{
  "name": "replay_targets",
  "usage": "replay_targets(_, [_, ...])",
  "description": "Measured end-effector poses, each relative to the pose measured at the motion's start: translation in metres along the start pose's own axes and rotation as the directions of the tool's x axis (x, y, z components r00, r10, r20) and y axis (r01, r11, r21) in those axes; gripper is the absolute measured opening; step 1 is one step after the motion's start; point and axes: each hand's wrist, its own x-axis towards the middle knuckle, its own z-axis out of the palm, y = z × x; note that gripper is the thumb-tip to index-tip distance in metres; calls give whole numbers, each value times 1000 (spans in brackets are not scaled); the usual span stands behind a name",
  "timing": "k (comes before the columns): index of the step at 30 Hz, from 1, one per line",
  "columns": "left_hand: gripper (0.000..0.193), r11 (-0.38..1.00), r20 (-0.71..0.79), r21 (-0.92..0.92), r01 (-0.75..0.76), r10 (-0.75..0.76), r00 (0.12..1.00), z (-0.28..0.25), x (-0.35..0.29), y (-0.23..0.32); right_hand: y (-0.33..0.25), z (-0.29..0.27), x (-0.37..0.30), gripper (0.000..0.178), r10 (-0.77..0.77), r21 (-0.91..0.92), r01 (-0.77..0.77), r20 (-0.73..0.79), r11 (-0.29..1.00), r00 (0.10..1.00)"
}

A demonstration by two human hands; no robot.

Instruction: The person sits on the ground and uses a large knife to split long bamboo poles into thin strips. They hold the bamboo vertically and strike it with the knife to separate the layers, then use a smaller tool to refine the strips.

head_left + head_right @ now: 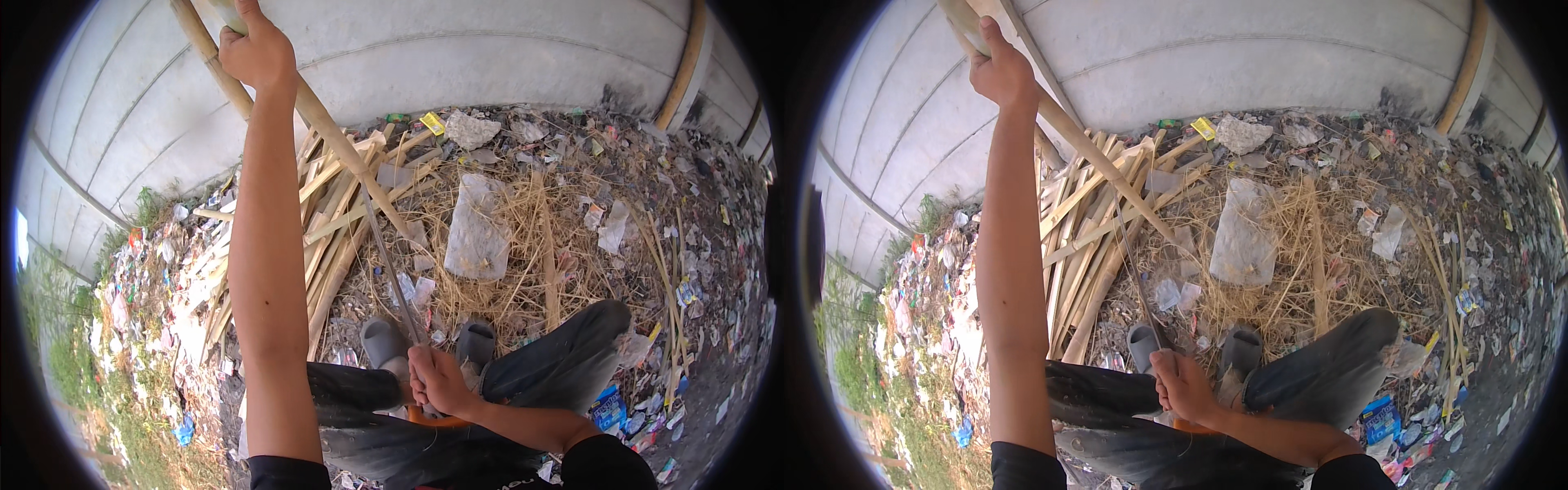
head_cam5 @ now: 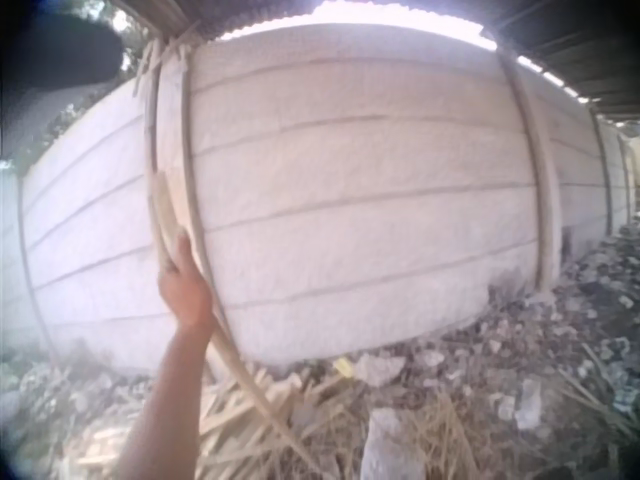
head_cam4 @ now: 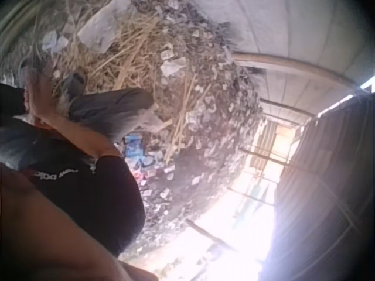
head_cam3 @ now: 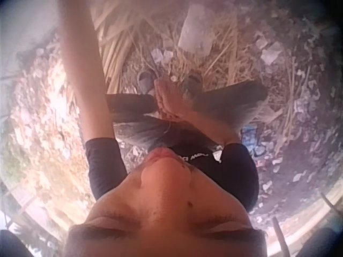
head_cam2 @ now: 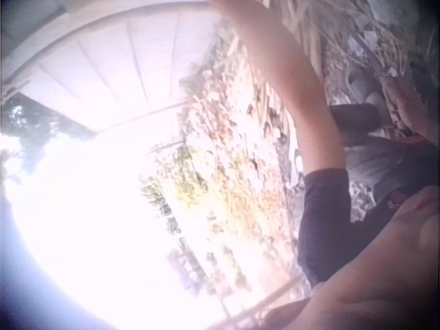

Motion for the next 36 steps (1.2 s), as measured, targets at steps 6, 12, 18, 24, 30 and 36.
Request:
replay_targets(6, [63,998,8,-52,27,-27,1000,-12,3,-1,19,-15,40,41,-305,-161,294,-51,942,951])
replay_targets(12, [62,992,91,-104,74,-65,994,-5,-8,9,25,-77,173,54,9,-28,-16,-248,999,969])
replay_targets(18, [62,979,179,-168,114,-84,980,-11,-7,13,68,-160,189,58,104,-260,-214,-380,942,919])
replay_targets(24, [61,955,272,-229,188,-123,954,-15,-2,13,48,-120,166,57,-120,-314,24,-292,949,949])
replay_targets(30, [60,967,253,-207,149,-94,963,-15,-8,29,73,-107,155,60,-254,-327,147,-316,934,914])
replay_targets(36, [60,974,262,-188,124,-72,962,-15,-13,30,76,-115,134,42,83,8,-90,-475,996,876])
